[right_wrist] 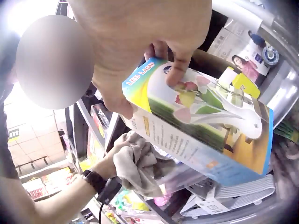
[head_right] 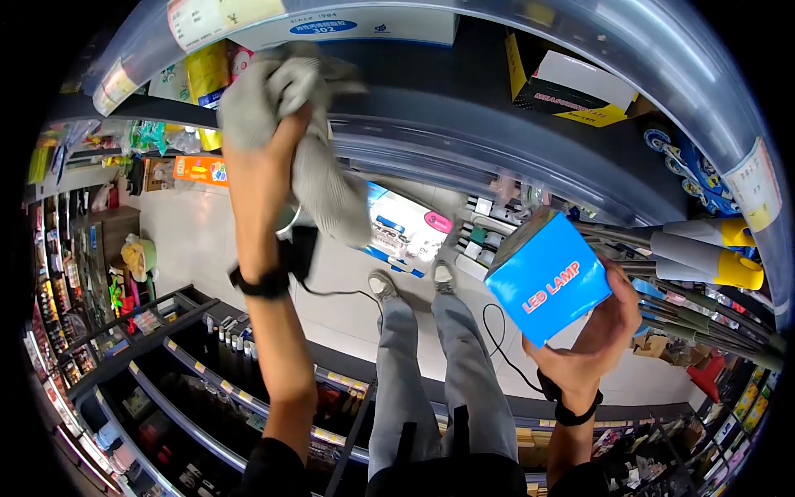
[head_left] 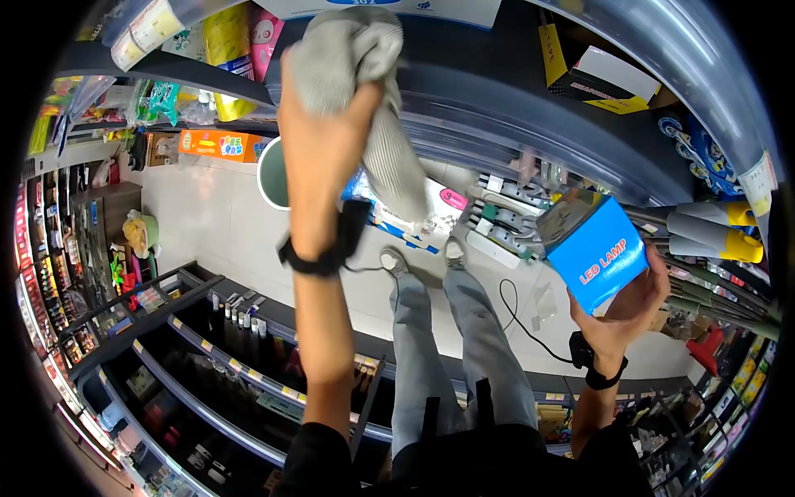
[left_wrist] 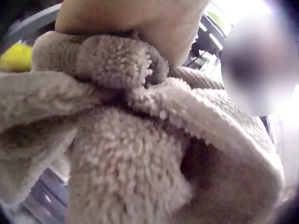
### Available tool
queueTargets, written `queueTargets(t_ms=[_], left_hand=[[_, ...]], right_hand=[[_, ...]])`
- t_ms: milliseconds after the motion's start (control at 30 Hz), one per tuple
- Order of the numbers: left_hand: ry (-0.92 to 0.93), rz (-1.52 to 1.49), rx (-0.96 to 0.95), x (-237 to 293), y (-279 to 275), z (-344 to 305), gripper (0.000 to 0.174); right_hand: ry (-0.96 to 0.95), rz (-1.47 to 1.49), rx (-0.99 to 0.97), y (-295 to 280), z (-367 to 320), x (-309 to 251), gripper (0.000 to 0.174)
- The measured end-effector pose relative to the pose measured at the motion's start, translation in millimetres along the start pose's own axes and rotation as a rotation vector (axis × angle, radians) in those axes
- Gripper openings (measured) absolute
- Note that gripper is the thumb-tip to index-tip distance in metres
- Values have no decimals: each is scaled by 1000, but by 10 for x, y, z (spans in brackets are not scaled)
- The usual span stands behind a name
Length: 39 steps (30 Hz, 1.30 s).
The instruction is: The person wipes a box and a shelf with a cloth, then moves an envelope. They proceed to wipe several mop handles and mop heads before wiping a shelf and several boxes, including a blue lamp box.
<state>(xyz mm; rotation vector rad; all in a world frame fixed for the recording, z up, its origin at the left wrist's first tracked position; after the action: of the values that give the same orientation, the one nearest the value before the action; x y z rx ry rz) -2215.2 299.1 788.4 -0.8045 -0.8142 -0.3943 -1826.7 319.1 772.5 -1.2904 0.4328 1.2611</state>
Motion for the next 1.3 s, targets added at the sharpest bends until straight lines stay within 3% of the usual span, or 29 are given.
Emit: queueTargets(t_ms=[67,133,167,267,333,400,433,500,533,600,667,733,800,867,933,1000,1067,1200,1300], left_hand=[[-250,281,-170,-521,261,198,70],[12,663,-376,-1036,875,222,77],[52,796,-287,-868,957,217,74],[-46,755,-339,-730,1141,121,71],[40,713,-319,-352,1346,-22,74],[55,457,-501,-112,1692,-204,75],[57,450,-503,-123,1694,-258,75],[215,-106,-265,110,1612,-384,63],[202,-130,-262,118,1615,-470,63],[25,-521,300,-130,1047,-657,61],[-615,-994,170,-116,1092,-1106,58],[-442,-880,16,87,1089,-1331,56],[89,-637,-292,723,1243,-1236,60],[127,-525,-232,788,1311,-1325,58],[185,-417,-148,791,1217,-1352,56],[326,-393,-265,926,1153,-1457,46],[362,-389,-310,984,1065,-1552,31],[295,-557,-359,806,604,-1727,24],[-30,-778,158,85,83,-2361,28]], right_hand=[[59,-15,28,-8,-12,107,101],[78,-20,25,-19,-34,154,100],[85,-24,28,-24,-46,161,100],[121,18,21,-8,-45,191,98],[153,20,27,35,-18,247,97],[140,-3,49,70,32,244,97],[154,-8,55,102,75,242,98],[162,-49,57,127,137,227,99],[167,-75,49,127,166,233,99],[116,-141,43,137,229,228,97],[143,-168,32,173,238,288,95],[28,-243,-35,332,258,184,89],[-61,-232,-101,524,215,40,82],[-59,-246,-82,590,174,39,83],[-78,-291,-181,580,103,33,87],[-15,-230,-240,552,113,34,84],[144,-159,-283,527,44,236,87],[99,-217,-336,770,187,3,89],[108,-126,-300,761,423,-147,95]])
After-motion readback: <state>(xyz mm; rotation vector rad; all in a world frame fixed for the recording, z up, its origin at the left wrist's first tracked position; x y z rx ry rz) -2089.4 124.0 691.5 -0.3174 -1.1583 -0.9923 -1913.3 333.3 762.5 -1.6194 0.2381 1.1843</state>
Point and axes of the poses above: each hand's wrist, its own z-axis towards the middle knuckle, its own y-axis out of the palm, x = y × z, the point moved 10 cm from there along z, towards the middle knuckle, and after that the axes turned 7 degrees about y, right-handed, at the moved point
